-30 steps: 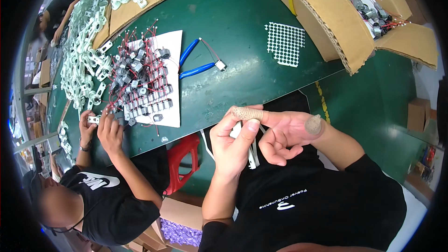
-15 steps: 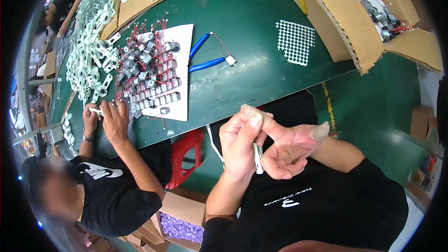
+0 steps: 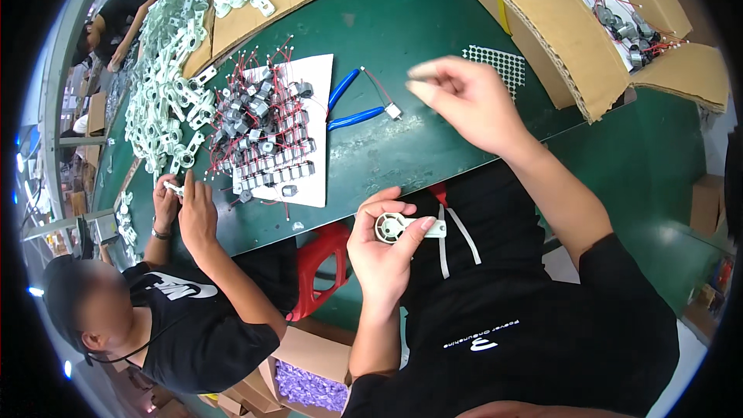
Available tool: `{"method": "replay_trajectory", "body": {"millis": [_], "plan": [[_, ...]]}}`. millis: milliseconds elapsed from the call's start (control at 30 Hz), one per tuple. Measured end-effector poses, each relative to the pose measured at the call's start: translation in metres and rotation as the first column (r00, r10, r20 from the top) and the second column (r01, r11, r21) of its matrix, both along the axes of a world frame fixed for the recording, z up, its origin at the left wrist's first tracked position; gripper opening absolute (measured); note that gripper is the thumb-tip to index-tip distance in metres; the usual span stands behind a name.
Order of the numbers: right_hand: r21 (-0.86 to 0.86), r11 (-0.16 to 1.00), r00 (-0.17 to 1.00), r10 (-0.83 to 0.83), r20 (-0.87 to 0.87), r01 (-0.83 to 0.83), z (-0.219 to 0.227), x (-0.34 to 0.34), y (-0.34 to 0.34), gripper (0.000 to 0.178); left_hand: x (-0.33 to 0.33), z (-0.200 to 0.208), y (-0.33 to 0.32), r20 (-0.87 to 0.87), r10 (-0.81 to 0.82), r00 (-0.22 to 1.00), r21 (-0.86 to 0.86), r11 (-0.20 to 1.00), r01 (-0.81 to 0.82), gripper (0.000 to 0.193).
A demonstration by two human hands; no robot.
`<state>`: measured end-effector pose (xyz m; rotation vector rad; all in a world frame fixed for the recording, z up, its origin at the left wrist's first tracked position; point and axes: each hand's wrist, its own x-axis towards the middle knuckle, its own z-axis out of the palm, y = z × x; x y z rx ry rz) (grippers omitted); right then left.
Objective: Assemble small electronic motor components into white plastic housings at a factory workbench.
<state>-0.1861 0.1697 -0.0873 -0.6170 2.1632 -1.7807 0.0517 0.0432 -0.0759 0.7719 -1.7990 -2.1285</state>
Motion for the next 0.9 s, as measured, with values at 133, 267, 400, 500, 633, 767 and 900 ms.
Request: {"method": "replay_trajectory", "body": {"millis": [133, 267, 400, 500, 633, 767, 900], "plan": [[0.230, 0.972, 0.937, 0.043, -0.346, 0.040, -0.009, -0.017, -0.047, 0.042, 0.012, -0.005, -0.004, -0.017, 0.042, 0.999, -0.050, 0.998, -0.042, 0.059], [0.218, 0.959, 0.852, -0.045, -0.521, 0.183, -0.036, -0.020, -0.066, 0.026, 0.007, -0.002, -0.006, -0.054, 0.134, 0.989, -0.042, 0.990, -0.137, 0.060], [0.150, 0.986, 0.930, -0.016, -0.366, 0.076, -0.018, -0.009, -0.063, 0.018, 0.012, -0.011, -0.016, -0.075, 0.165, 0.983, -0.117, 0.978, -0.173, 0.048], [-0.173, 0.985, 0.977, -0.035, -0.212, -0.002, -0.007, 0.002, -0.042, 0.009, 0.008, -0.009, -0.016, -0.065, 0.118, 0.991, -0.198, 0.972, -0.128, 0.041], [-0.203, 0.978, 0.938, -0.119, -0.325, 0.054, -0.005, 0.023, -0.004, 0.010, -0.003, -0.008, -0.024, -0.057, -0.017, 0.998, -0.326, 0.945, -0.002, 0.040], [-0.204, 0.976, 0.921, -0.143, -0.363, 0.071, -0.011, 0.037, 0.032, 0.011, -0.025, 0.012, -0.037, 0.029, -0.087, 0.996, -0.212, 0.973, 0.091, 0.044], [-0.217, 0.968, 0.962, -0.172, -0.214, 0.125, -0.008, 0.052, 0.056, 0.014, -0.059, 0.022, -0.034, -0.089, -0.121, 0.989, -0.299, 0.950, 0.090, 0.057]]}}
